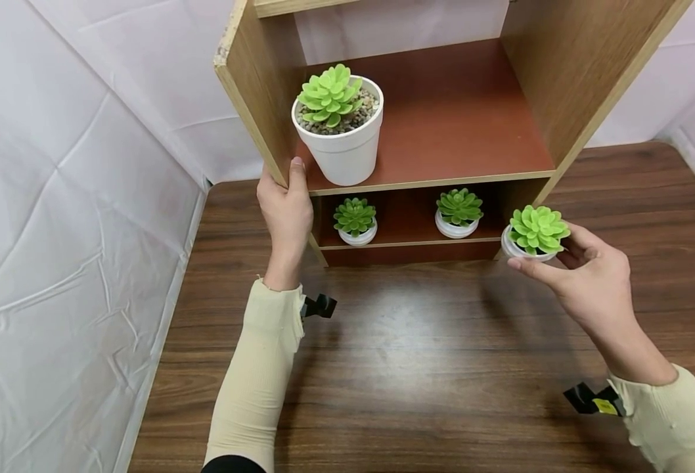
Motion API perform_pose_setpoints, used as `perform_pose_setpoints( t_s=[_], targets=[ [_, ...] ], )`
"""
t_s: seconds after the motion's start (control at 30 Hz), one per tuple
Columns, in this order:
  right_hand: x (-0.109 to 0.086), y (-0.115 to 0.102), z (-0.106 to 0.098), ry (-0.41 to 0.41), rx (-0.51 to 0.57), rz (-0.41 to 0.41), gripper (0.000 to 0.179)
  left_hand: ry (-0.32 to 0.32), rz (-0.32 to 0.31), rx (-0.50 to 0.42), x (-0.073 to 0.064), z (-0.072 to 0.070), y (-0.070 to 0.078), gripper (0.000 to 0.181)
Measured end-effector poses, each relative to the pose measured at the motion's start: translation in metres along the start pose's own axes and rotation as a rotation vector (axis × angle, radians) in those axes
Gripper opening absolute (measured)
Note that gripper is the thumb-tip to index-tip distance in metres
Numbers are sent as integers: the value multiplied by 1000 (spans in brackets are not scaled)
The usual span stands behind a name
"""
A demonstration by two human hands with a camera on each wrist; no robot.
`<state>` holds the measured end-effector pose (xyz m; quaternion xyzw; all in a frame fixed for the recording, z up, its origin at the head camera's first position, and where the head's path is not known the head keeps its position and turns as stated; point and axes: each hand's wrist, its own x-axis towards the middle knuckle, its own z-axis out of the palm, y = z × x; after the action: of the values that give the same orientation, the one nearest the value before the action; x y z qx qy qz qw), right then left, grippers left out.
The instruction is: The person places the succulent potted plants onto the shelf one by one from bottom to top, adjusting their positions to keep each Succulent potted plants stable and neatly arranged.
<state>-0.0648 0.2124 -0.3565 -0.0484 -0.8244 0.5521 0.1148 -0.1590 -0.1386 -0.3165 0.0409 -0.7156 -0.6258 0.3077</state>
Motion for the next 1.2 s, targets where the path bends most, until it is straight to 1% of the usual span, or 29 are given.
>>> perform_pose_setpoints(
  t_s=[0.2,0.43,0.6,0.7,0.77,0.87,0.97,1.2],
  targets=[
    [1,-3,0,-8,19,-15,60,-1,0,-6,0,0,0,23],
    [3,-4,2,-1,23,-21,60,12,36,-1,-2,1,0,23],
    [4,-7,1,-6,33,-30,62,11,21,-4,-2,1,2,23],
    [3,-9,1,-8,45,-39,63,13,22,-1,-2,0,2,23],
    [3,-10,1,-7,52,-44,62,16,36,6,-2,1,1,23],
    [4,-11,1,-2,52,-51,61,14,32,0,-2,0,0,23],
    [4,-12,1,1,73,-56,60,3,18,-10,-1,0,0,24],
    [4,-15,1,10,154,-66,60,-4,18,-2,-1,0,1,26]
  ],
)
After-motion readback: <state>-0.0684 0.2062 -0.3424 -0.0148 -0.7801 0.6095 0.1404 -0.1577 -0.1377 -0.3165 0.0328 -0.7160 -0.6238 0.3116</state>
